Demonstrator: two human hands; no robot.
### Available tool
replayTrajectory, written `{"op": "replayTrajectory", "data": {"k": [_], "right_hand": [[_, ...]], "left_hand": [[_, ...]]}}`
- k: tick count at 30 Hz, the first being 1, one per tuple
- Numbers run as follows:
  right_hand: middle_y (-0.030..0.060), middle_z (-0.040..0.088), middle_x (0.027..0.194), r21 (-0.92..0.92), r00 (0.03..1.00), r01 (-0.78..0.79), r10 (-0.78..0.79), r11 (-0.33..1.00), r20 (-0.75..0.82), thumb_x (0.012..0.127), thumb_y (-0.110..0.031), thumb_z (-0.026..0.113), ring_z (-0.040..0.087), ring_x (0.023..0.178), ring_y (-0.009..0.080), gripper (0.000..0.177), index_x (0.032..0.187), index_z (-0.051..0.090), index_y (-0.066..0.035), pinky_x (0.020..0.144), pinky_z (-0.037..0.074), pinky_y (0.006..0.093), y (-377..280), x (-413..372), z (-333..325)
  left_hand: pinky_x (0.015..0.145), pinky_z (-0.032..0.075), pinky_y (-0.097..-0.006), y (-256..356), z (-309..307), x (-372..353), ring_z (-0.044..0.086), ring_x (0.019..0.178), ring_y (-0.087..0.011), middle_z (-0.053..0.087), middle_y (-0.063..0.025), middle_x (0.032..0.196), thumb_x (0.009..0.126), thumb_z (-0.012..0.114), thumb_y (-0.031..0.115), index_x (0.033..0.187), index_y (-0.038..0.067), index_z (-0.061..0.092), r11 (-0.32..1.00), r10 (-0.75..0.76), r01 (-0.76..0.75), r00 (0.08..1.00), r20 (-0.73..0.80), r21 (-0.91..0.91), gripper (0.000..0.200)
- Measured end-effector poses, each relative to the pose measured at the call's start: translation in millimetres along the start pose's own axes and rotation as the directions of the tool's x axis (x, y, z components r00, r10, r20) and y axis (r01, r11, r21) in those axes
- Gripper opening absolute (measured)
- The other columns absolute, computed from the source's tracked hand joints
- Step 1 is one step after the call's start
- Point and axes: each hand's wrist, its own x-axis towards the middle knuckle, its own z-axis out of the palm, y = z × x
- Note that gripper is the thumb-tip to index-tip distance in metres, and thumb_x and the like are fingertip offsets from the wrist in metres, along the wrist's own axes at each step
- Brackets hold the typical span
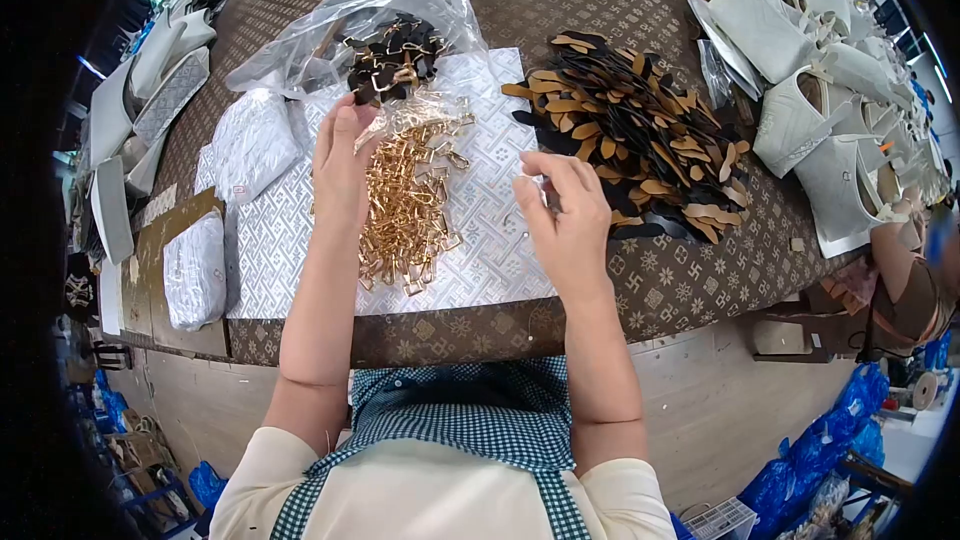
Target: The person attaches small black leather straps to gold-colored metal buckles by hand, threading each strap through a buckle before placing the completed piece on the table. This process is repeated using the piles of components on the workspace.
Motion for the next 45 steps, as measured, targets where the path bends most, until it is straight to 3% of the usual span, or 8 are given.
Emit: {"op": "replayTrajectory", "data": {"k": [4, 10, 21, 24, 27, 35, 39, 45], "right_hand": [[0.005, 0.064, 0.085, -0.219, 0.998, -0.07, 0.067, 0.973, -0.019, 0.082, -0.006, 0.071, 0.056, 0.077, 0.0221, 0.01, 0.091, 0.069, -0.005, 0.068, 0.047, 0.0326, 8, -10, -31], [0.0043, 0.062, 0.091, -0.52, 0.99, 0.051, 0.024, 0.853, 0.136, 0.072, -0.007, 0.075, 0.056, 0.089, 0.0262, 0.018, 0.089, 0.071, -0.009, 0.077, 0.048, 0.0376, 19, -29, -59], [0.0039, 0.064, 0.085, -0.524, 0.982, 0.059, 0.044, 0.85, 0.183, 0.07, -0.006, 0.076, 0.056, 0.085, 0.0249, 0.016, 0.083, 0.067, -0.007, 0.077, 0.047, 0.0363, 19, -29, -55], [0.0037, 0.065, 0.079, -0.492, 0.982, 0.004, 0.09, 0.871, 0.167, 0.072, -0.004, 0.074, 0.057, 0.08, 0.0246, 0.014, 0.082, 0.065, -0.006, 0.075, 0.047, 0.0359, 18, -28, -55], [0.0046, 0.065, 0.078, -0.47, 0.982, -0.059, 0.135, 0.881, 0.129, 0.074, -0.004, 0.073, 0.057, 0.08, 0.0253, 0.013, 0.082, 0.063, -0.004, 0.074, 0.047, 0.037, 11, -24, -54], [0.0105, 0.068, 0.077, 0.156, 0.935, -0.316, 0.279, 0.936, 0.22, 0.088, -0.002, 0.061, 0.062, 0.066, 0.0124, 0.012, 0.098, 0.056, 0.001, 0.061, 0.049, 0.0277, -15, -11, -10], [0.0174, 0.066, 0.079, -0.001, 0.965, -0.136, 0.132, 0.991, 0.228, 0.087, -0.006, 0.06, 0.067, 0.072, 0.0323, 0.015, 0.101, 0.056, -0.003, 0.066, 0.051, 0.0382, -20, -3, 23], [0.0135, 0.064, 0.077, 0.058, 0.955, -0.217, 0.199, 0.975, 0.221, 0.088, -0.007, 0.057, 0.063, 0.063, 0.0239, 0.013, 0.101, 0.056, -0.003, 0.06, 0.049, 0.0346, -6, -7, 35]], "left_hand": [[0.093, 0.044, -0.0372, -15, -1, -2, 0.056, 0.109, -0.0245, 0.06, -0.01, 0.116, 0.089, 0.067, 0.025, 0.112, 0.009, 0.07, 0.534, 0.387, -0.566, 0.824, 0.413, 0.629, 0.028], [0.091, 0.04, -0.0433, -30, 21, -11, 0.054, 0.103, -0.0277, 0.058, -0.0076, 0.101, 0.081, 0.07, 0.022, 0.1, 0.014, 0.071, 0.194, 0.131, -0.648, 0.762, 0.635, 0.737, 0.02], [0.081, 0.047, -0.0377, -8, 24, -16, 0.062, 0.089, -0.0234, 0.062, -0.0067, 0.084, 0.08, 0.074, 0.017, 0.082, 0.005, 0.062, 0.35, -0.004, -0.586, 0.779, 0.627, 0.731, 0.017], [0.065, 0.049, -0.029, 1, 21, -33, 0.065, 0.077, -0.0133, 0.065, -0.0051, 0.08, 0.083, 0.073, 0.011, 0.087, 0.001, 0.062, 0.838, -0.134, -0.128, 0.894, 0.428, 0.53, 0.015], [0.062, 0.05, -0.023, 7, 14, -46, 0.066, 0.078, -0.0106, 0.068, -0.0053, 0.087, 0.091, 0.066, 0.005, 0.1, -0.001, 0.064, 0.962, -0.186, 0.078, 0.887, 0.422, 0.26, 0.011], [0.062, 0.051, -0.0221, -5, 11, -57, 0.066, 0.08, -0.0105, 0.068, -0.0056, 0.088, 0.092, 0.064, 0.004, 0.109, -0.002, 0.065, 0.979, -0.205, 0.181, 0.889, 0.41, 0.098, 0.018], [0.063, 0.053, -0.0227, -4, 8, -59, 0.067, 0.081, -0.0114, 0.065, -0.0052, 0.095, 0.093, 0.063, 0.005, 0.106, -0.002, 0.067, 0.98, -0.198, 0.158, 0.865, 0.461, 0.124, 0.016], [0.065, 0.054, -0.0232, -2, 7, -58, 0.066, 0.081, -0.012, 0.065, -0.0044, 0.092, 0.093, 0.064, 0.006, 0.105, -0.001, 0.067, 0.975, -0.216, 0.209, 0.81, 0.545, 0.076, 0.015]]}}
